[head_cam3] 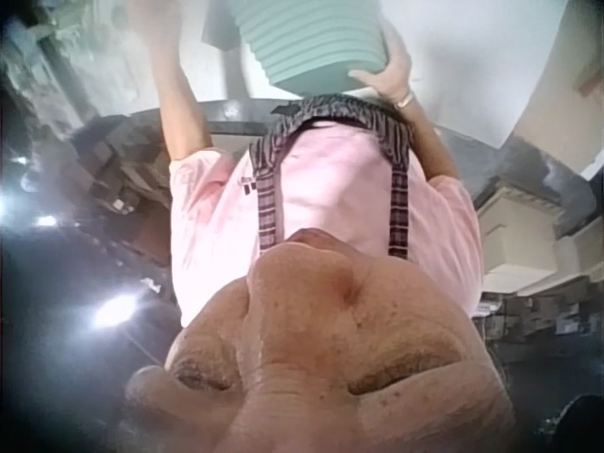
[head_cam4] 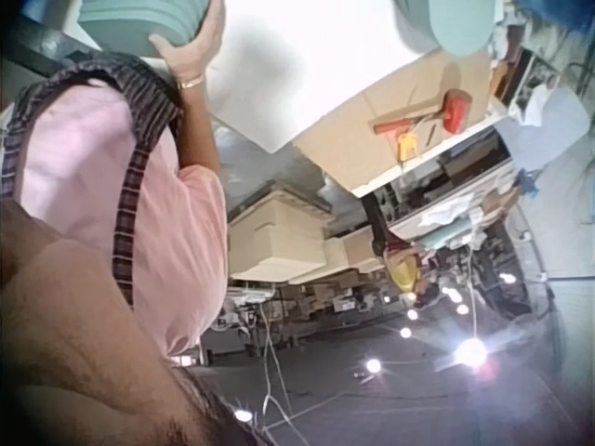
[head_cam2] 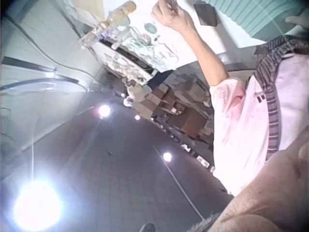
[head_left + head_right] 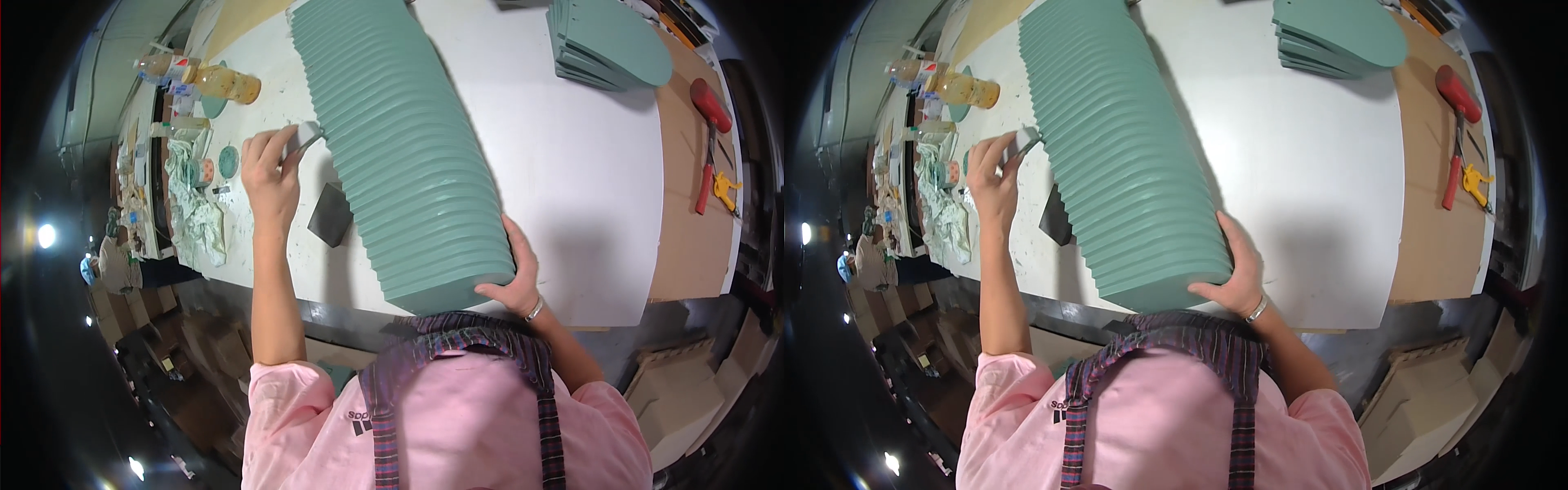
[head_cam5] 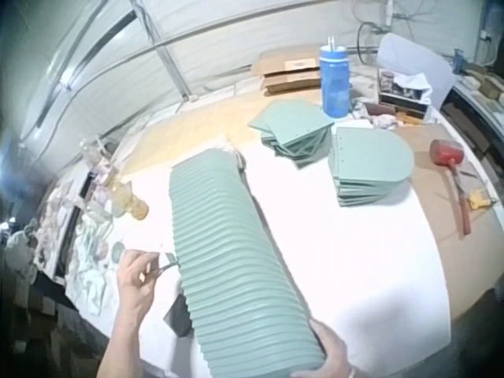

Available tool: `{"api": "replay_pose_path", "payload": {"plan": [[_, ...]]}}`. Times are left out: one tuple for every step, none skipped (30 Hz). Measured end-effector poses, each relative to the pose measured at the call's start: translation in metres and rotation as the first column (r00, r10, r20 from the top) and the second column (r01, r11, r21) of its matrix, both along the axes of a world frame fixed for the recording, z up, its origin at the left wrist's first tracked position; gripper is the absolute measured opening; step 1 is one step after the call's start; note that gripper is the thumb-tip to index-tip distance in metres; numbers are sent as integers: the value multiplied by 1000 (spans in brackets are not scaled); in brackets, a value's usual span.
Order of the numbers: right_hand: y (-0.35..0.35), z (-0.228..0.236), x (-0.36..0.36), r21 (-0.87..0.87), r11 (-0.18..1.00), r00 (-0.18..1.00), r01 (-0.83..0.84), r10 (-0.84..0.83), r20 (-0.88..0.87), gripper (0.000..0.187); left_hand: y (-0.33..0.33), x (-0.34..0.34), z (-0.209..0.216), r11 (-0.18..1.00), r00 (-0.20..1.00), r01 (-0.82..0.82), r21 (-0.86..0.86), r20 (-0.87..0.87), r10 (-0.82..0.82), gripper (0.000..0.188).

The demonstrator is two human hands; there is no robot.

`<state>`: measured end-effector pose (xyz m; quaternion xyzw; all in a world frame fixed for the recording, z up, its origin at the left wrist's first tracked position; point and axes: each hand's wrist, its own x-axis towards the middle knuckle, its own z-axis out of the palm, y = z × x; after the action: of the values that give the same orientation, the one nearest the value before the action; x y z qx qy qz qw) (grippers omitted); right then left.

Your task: The person sands the surfaces and edges of a stack of green curved industrial components with a sanding block and then wipes one of the parts with a cloth.

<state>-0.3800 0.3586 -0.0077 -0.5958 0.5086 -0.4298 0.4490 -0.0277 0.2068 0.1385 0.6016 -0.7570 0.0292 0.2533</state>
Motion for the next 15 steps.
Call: {"api": "replay_pose_path", "payload": {"plan": [[0,1,0,1,1000,1000,-8,8,1,116,4,-1,2,1000,1000,-19,10,-6,19,38],[0,1,1,3,1000,1000,-17,17,2,116,4,-2,3,999,999,-37,20,-12,38,38],[1,0,1,3,1000,1000,-13,13,-1,116,1,-11,-3,1000,997,14,-6,-73,-15,38],[1,0,1,-5,1000,1000,-15,15,10,117,-4,-18,-3,1000,999,27,-2,-47,-27,38],[1,-1,1,-12,1000,1000,-16,16,16,117,-13,-27,-3,998,997,67,3,-37,-67,38],[1,-2,0,-15,1000,1000,-21,21,15,117,-23,-36,-3,994,994,107,8,-28,-107,37],[1,-2,1,-6,1000,999,-21,21,25,117,-32,-47,-2,990,989,143,-1,-46,-143,37],[1,-2,1,3,1000,999,-19,19,32,117,-42,-58,-3,984,981,180,-10,-67,-180,36],[1,-3,3,-2,1000,999,-24,24,33,117,-49,-65,-1,977,973,214,-20,-84,-215,35],[2,-4,3,7,1000,999,-20,19,39,117,-51,-66,1,976,973,215,-24,-87,-216,35],[2,-4,3,15,1000,999,-15,15,48,117,-53,-67,3,974,970,228,-6,-89,-227,35],[2,-4,3,12,1000,999,-14,13,47,117,-55,-66,5,971,967,241,11,-89,-239,35],[2,-4,1,4,1000,999,-15,15,30,117,-50,-59,5,972,970,234,9,-61,-233,36],[2,-4,0,-4,1000,1000,-15,15,15,117,-45,-46,7,981,983,179,72,-46,-176,35],[1,-4,-2,-6,1000,1000,-6,6,16,117,-36,-26,7,990,994,110,84,-22,-109,33]]}}
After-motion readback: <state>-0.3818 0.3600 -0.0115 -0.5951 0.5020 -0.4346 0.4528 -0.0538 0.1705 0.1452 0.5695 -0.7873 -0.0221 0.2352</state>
